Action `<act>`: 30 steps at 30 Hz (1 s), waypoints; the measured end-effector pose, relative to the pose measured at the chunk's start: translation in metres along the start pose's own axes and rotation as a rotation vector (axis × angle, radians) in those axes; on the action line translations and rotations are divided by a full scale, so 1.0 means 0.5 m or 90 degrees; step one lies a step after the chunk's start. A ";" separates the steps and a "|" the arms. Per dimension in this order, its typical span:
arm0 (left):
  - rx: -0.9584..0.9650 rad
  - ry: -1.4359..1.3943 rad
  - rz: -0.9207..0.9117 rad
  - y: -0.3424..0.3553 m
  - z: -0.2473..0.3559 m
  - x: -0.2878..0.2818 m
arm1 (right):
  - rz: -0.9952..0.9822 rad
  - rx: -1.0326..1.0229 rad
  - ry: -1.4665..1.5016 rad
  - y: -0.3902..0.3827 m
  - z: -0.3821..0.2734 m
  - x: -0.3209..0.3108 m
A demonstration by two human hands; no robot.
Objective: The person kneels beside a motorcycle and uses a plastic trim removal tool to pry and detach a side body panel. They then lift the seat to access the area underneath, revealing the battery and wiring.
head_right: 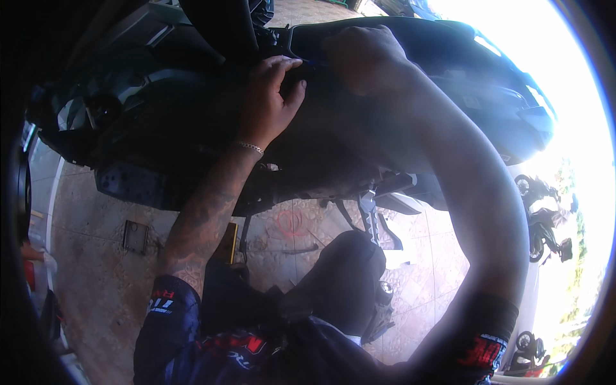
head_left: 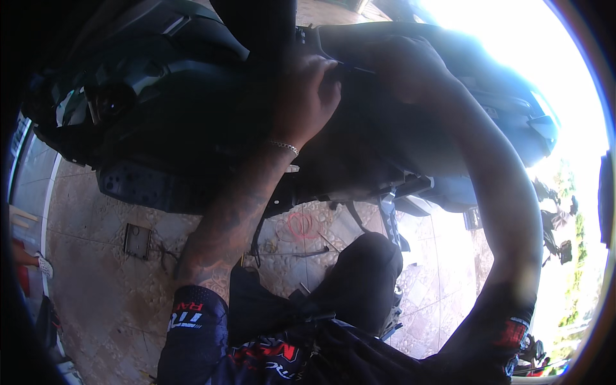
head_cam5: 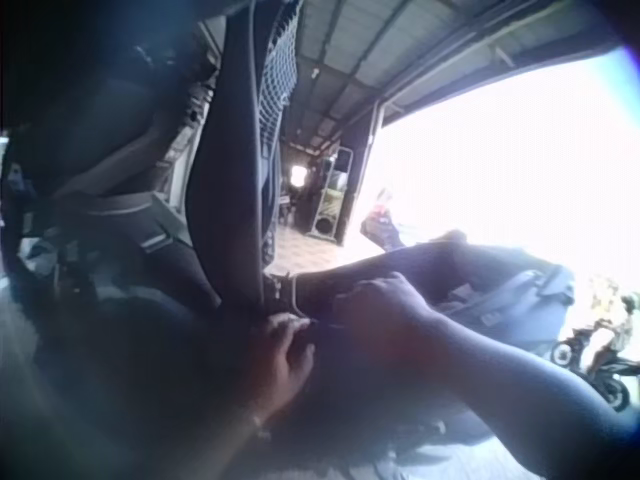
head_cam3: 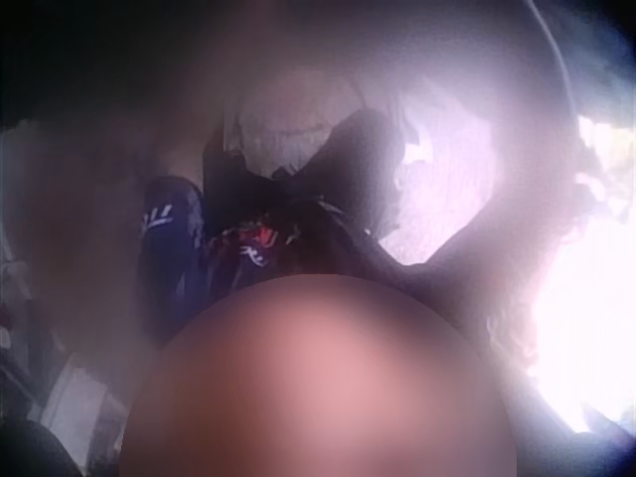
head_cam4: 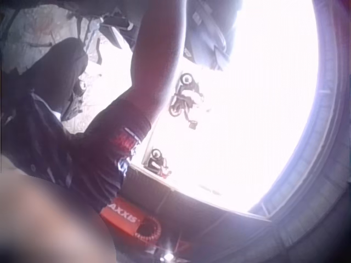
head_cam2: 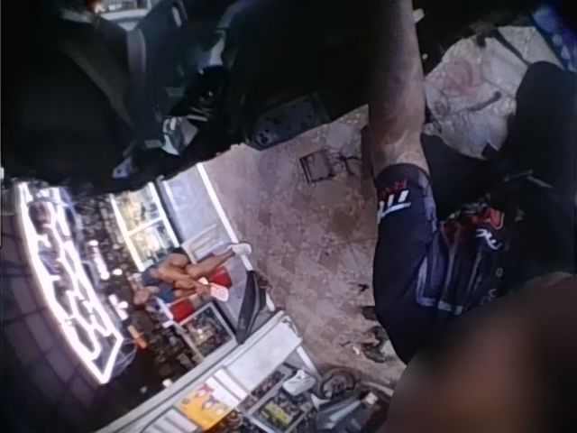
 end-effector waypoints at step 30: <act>-0.052 0.126 0.009 -0.020 -0.041 -0.027 | 0.332 0.011 0.518 -0.110 0.018 -0.056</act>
Point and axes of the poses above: each hand's wrist, its own y-axis towards the middle knuckle, its own x-axis out of the palm, z = x × y, the point moved 7 cm from there along y, towards the middle knuckle, and after that the axes turned 4 degrees about z, right-handed, at the moved point
